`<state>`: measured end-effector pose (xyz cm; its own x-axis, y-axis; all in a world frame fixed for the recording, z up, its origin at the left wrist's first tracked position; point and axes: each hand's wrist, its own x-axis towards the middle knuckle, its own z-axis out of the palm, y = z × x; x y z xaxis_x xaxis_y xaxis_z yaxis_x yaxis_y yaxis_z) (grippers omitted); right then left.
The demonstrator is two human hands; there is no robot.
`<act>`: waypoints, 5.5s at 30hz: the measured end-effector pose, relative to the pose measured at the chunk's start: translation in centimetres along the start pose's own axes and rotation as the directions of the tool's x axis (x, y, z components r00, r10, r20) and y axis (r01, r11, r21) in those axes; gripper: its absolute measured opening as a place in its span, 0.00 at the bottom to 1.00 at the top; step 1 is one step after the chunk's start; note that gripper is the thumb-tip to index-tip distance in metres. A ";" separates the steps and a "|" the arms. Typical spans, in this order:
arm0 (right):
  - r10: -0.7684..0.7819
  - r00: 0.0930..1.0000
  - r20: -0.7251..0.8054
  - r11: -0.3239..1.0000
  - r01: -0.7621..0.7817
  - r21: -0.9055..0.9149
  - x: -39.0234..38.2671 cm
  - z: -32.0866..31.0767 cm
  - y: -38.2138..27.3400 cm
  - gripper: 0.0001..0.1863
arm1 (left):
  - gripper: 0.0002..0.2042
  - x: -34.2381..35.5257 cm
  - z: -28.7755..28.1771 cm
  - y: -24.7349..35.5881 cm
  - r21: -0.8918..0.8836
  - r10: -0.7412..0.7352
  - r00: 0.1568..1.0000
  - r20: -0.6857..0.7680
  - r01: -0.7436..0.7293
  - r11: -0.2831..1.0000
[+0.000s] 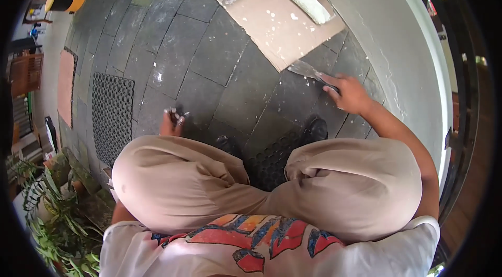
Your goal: Scraping and patching the bottom edge of a wall pillar near the floor.
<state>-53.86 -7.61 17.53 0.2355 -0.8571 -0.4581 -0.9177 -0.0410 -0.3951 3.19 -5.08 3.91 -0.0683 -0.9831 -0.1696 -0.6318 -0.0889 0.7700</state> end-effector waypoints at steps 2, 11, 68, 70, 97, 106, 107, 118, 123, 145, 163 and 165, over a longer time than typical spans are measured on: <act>0.031 0.998 -0.051 0.999 -0.031 -0.010 0.3 2.6 -0.2 0.22 | 0.16 4.2 -3.6 5.6 0.208 -0.014 0.974 0.224 -0.034 0.978; -0.191 0.951 -0.244 0.982 0.185 -0.050 -4.8 10.0 4.3 0.23 | 0.19 18.6 -5.4 18.4 0.475 0.125 0.683 0.720 -0.616 0.628; 0.114 0.923 -0.367 0.980 -0.045 0.193 1.2 6.8 2.3 0.22 | 0.12 16.8 4.5 16.0 0.385 0.102 0.542 0.834 -0.705 0.596; 0.165 0.882 -0.442 0.985 -0.121 0.125 2.5 7.8 2.8 0.23 | 0.11 16.5 4.8 15.9 0.376 0.085 0.507 0.858 -0.731 0.570; 0.304 0.950 -0.069 0.867 -0.246 0.434 3.6 9.0 3.5 0.19 | 0.11 18.0 6.7 14.7 0.221 0.279 0.422 0.863 -0.811 0.543; 0.376 0.903 -0.208 0.873 -0.270 0.405 2.8 8.2 2.7 0.18 | 0.13 18.6 5.3 12.8 0.264 0.316 0.483 0.817 -0.799 0.540; 0.347 0.915 -0.207 0.883 -0.244 0.401 3.0 8.2 2.6 0.18 | 0.13 18.6 5.2 12.6 0.253 0.326 0.468 0.822 -0.811 0.527; 0.319 0.877 -0.359 0.881 -0.134 0.454 0.6 6.0 1.7 0.15 | 0.18 20.8 3.0 13.3 0.373 0.292 0.572 0.767 -0.767 0.523; 0.296 0.856 -0.423 0.914 -0.126 0.385 0.9 2.0 1.4 0.17 | 0.49 22.4 -2.1 12.7 0.779 -0.176 0.812 0.557 -0.437 0.450; -0.107 0.978 -0.177 0.881 0.010 -0.474 28.4 -19.5 -20.3 0.10 | 0.83 23.7 -12.0 2.0 0.924 -0.609 0.711 0.350 -0.154 0.351; -0.119 0.984 -0.135 0.952 0.074 -0.298 34.4 -18.0 -18.1 0.14 | 0.80 24.9 -12.1 2.3 0.895 -0.654 0.636 0.410 -0.145 0.421; 0.040 0.989 -0.143 0.953 -0.081 -0.291 36.8 -15.1 -17.8 0.12 | 0.81 25.0 -11.9 1.4 0.888 -0.642 0.646 0.413 -0.129 0.442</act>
<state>-33.67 -46.14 19.72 0.1506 -0.9229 -0.3544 -0.9869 -0.1196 -0.1078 9.79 -31.68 8.13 0.0423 -0.5117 -0.8581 -0.9559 0.2291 -0.1837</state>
